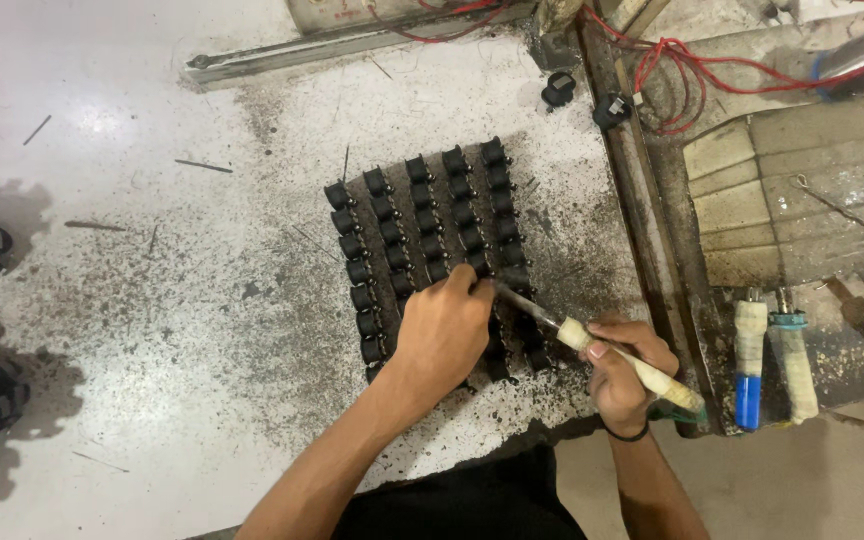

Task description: The person solders wire leads onto small black cylindrical components arranged in a grid on a workbench. They hold each component steady with one hand while applying a soldering iron and solder wire to its terminal, working through the components one at a time.

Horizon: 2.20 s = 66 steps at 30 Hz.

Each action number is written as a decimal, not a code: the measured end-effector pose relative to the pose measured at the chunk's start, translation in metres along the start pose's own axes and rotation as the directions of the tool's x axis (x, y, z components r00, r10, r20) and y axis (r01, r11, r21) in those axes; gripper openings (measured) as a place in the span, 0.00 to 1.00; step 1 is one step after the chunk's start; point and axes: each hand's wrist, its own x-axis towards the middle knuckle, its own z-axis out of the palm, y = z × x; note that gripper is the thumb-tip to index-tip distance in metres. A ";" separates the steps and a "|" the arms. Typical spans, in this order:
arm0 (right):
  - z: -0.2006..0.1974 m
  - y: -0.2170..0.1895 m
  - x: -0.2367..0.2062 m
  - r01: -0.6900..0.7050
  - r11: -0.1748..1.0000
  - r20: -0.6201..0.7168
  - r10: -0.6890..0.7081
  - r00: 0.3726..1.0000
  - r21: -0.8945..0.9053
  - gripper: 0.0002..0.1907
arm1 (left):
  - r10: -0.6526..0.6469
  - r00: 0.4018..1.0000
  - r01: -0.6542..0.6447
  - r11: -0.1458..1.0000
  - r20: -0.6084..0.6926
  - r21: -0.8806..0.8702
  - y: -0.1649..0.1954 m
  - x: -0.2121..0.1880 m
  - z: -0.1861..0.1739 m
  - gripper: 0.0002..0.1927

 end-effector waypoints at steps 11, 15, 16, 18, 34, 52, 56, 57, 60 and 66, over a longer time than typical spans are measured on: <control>0.003 0.001 0.001 0.095 0.995 -0.020 -0.094 0.995 0.037 0.08 | -0.025 0.994 0.010 0.991 -0.107 -0.135 -0.009 -0.005 -0.004 0.10; 0.003 0.002 0.000 0.058 0.997 -0.037 -0.056 0.998 0.058 0.09 | -0.040 0.995 0.026 0.989 -0.097 -0.144 -0.013 -0.006 0.003 0.07; 0.002 0.001 0.002 0.101 0.994 0.014 -0.102 0.995 0.035 0.08 | -0.035 0.993 0.021 0.991 -0.109 -0.130 -0.014 -0.005 0.005 0.08; 0.000 -0.001 0.008 0.186 0.983 0.115 -0.184 0.976 -0.004 0.07 | -0.017 0.994 0.005 0.994 -0.112 -0.105 -0.015 -0.002 0.007 0.08; 0.010 0.005 0.027 0.181 0.978 0.036 -0.186 0.982 0.104 0.07 | 0.110 0.955 -0.113 0.994 -0.274 0.005 0.017 0.019 -0.067 0.09; 0.019 -0.008 0.037 0.031 0.999 -0.018 -0.031 0.999 -0.013 0.08 | -0.028 0.982 0.036 0.999 -0.186 0.039 -0.004 0.014 -0.015 0.13; 0.023 -0.012 0.027 -0.098 0.994 -0.059 0.095 0.994 -0.057 0.09 | -0.061 0.985 0.063 0.998 -0.161 0.005 -0.010 0.008 -0.005 0.14; 0.023 -0.012 0.027 -0.118 0.991 -0.071 0.113 0.991 -0.067 0.09 | -0.076 0.986 0.077 0.997 -0.150 0.005 -0.011 0.005 -0.003 0.13; 0.022 -0.010 0.029 -0.094 0.995 -0.043 0.092 0.995 -0.042 0.08 | -0.072 0.988 0.073 0.997 -0.133 0.002 -0.013 0.005 0.001 0.13; 0.024 -0.007 0.035 -0.055 0.998 -0.052 0.056 0.997 0.024 0.08 | -0.091 0.992 0.088 0.995 -0.089 -0.036 -0.013 0.014 -0.004 0.07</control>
